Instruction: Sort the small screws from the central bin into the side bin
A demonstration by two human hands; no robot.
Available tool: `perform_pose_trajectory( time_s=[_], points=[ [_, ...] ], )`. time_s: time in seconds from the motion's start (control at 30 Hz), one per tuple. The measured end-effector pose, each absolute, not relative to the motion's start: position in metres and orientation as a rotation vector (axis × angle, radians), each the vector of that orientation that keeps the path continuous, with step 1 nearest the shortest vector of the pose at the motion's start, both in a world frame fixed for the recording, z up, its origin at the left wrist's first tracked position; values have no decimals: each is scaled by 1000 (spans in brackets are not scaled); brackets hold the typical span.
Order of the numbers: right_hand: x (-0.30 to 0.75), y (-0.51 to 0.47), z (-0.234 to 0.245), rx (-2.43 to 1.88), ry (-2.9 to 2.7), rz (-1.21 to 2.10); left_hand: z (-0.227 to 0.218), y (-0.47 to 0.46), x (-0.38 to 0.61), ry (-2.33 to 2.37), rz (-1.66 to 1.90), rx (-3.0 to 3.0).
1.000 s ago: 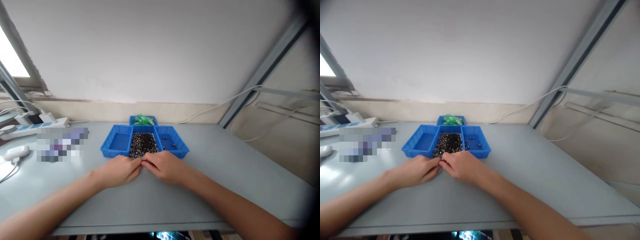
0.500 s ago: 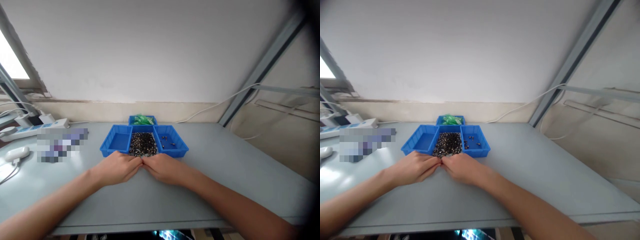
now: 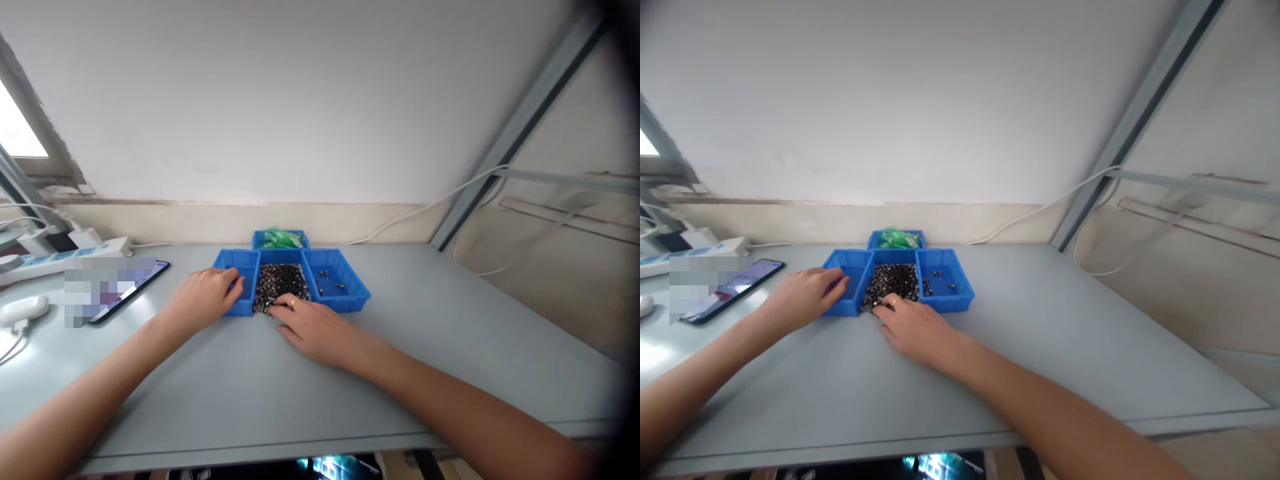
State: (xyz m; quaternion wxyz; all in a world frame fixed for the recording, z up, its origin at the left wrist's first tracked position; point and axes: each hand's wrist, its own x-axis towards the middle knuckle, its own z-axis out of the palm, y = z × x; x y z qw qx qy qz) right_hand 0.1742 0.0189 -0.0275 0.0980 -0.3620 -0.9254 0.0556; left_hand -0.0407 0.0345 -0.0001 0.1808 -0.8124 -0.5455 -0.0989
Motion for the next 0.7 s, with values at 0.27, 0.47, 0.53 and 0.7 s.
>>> perform_pose_trajectory(
  time_s=[0.27,0.47,0.53,0.7],
  points=[
    [173,22,-33,-1118,-2723,-20,-9,33,-29,-1530,-396,-2433],
    [176,23,-35,-1290,-2729,-146,-1,28,-31,-1189,-480,-2365],
    [177,22,-34,-1266,-2746,-178,1,22,-28,-998,-492,-2439],
    [177,20,-33,-1237,-2754,-266,-5,8,-16,-642,-241,-2746]
  ],
)
